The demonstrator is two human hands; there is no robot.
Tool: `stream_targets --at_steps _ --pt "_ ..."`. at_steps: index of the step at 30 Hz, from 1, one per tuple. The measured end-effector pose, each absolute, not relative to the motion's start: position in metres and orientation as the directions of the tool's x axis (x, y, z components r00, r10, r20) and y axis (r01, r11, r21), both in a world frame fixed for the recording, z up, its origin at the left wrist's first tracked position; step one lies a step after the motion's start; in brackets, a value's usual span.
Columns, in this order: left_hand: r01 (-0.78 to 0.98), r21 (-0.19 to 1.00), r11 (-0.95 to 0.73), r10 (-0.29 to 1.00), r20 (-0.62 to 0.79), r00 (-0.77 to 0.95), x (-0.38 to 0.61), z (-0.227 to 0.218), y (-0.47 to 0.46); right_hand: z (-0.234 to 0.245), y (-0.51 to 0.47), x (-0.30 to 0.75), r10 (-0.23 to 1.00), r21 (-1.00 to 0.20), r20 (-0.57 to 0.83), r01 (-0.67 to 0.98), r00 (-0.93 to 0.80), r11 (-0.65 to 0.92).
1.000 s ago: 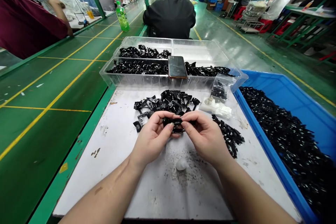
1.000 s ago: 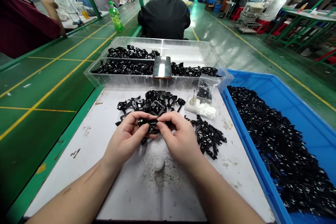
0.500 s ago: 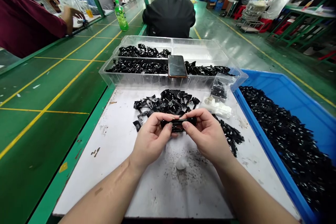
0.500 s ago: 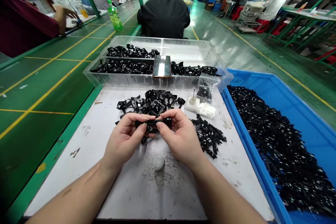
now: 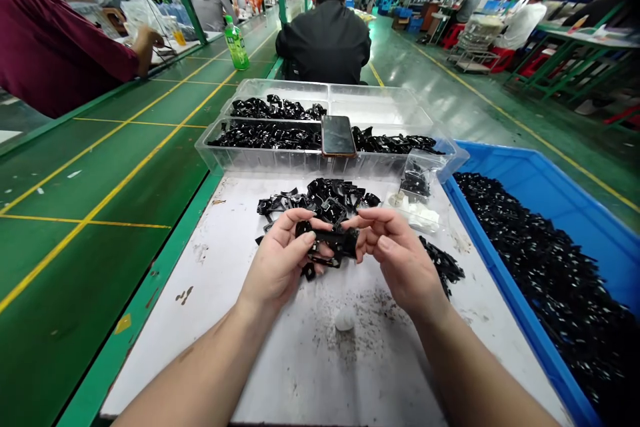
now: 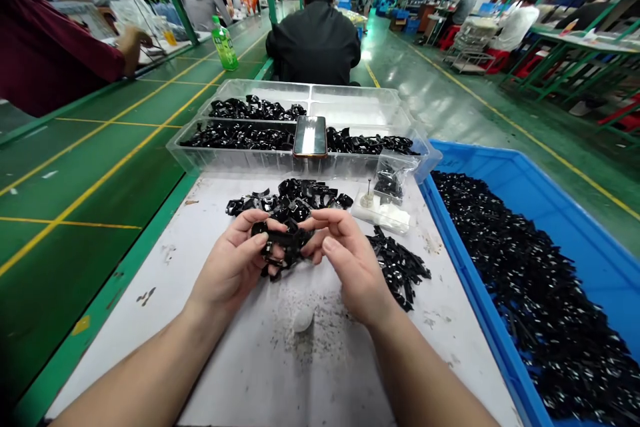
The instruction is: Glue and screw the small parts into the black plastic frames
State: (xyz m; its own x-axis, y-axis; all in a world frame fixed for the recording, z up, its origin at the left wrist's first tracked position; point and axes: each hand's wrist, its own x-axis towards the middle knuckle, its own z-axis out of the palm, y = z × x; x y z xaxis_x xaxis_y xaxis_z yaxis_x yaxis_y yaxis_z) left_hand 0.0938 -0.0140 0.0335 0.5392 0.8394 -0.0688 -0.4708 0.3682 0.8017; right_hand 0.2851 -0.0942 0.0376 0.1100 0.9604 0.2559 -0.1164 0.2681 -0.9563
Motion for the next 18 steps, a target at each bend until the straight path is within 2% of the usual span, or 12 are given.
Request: stream_targets --at_steps 4,8,11,15,18 --pt "-0.519 0.702 0.488 0.801 -0.123 0.586 0.094 0.031 -0.012 0.04 -0.094 0.295 0.94 -0.935 0.341 0.095 -0.01 0.34" --pt "-0.461 0.703 0.541 0.725 -0.112 0.68 0.097 0.028 -0.017 0.047 -0.092 0.298 0.894 -0.853 0.414 0.27 -0.172 0.447" --pt "-0.444 0.71 0.546 0.687 -0.076 0.723 0.1 0.025 -0.022 0.051 -0.094 0.298 0.872 -0.787 0.435 0.375 -0.224 0.489" --pt "-0.336 0.772 0.539 0.618 -0.092 0.781 0.099 0.019 -0.021 0.052 -0.095 0.299 0.861 -0.767 0.478 0.394 -0.175 0.506" --pt "-0.266 0.872 0.412 0.629 -0.06 0.775 0.093 0.016 -0.012 0.05 -0.093 0.301 0.883 -0.832 0.47 0.331 -0.009 0.446"
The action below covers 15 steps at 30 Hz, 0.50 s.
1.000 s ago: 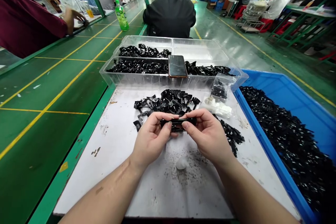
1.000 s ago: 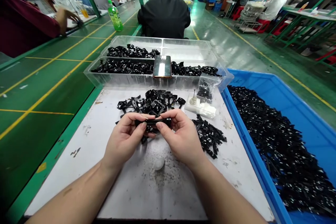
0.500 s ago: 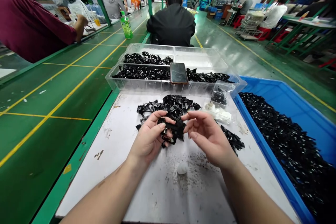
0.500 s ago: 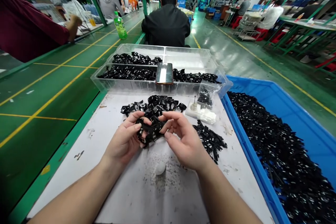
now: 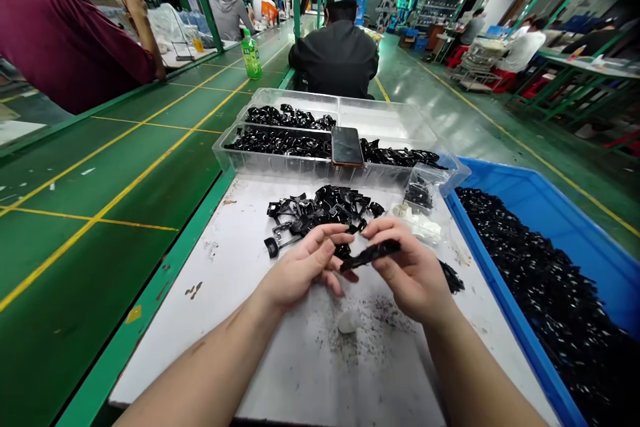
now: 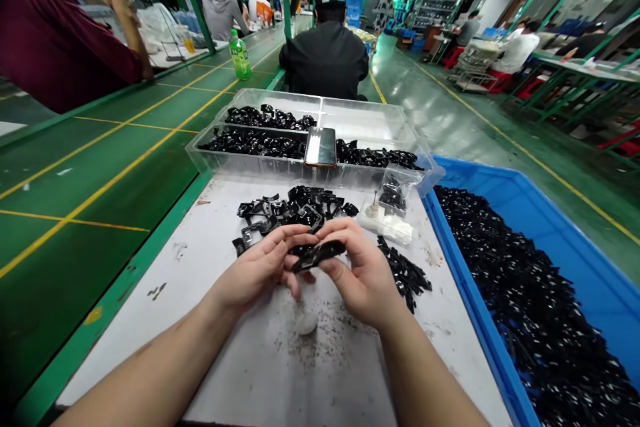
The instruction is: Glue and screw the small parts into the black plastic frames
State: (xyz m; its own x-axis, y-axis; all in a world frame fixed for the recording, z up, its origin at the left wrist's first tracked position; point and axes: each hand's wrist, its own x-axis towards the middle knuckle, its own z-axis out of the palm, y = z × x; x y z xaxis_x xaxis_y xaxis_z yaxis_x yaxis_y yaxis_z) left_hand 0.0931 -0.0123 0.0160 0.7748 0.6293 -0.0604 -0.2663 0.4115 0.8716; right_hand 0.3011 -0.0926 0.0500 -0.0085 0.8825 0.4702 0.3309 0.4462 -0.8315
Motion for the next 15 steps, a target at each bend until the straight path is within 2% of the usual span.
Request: stream_targets --at_steps 2,5,11,15 --pt "-0.259 0.935 0.24 0.656 0.04 0.754 0.09 0.016 -0.008 0.048 -0.09 0.301 0.902 -0.878 0.421 0.29 0.093 0.38" --pt "-0.233 0.971 0.048 0.607 0.157 0.779 0.089 0.02 -0.011 0.045 -0.087 0.296 0.933 -0.918 0.332 0.276 0.14 0.285" --pt "-0.093 0.986 -0.137 0.682 0.162 0.713 0.093 0.023 -0.03 0.046 -0.092 0.282 0.981 -0.971 0.133 0.218 0.138 0.101" --pt "-0.079 0.959 -0.27 0.672 0.247 0.699 0.091 0.021 -0.03 0.049 -0.091 0.278 0.991 -0.99 0.035 0.143 0.13 0.016"
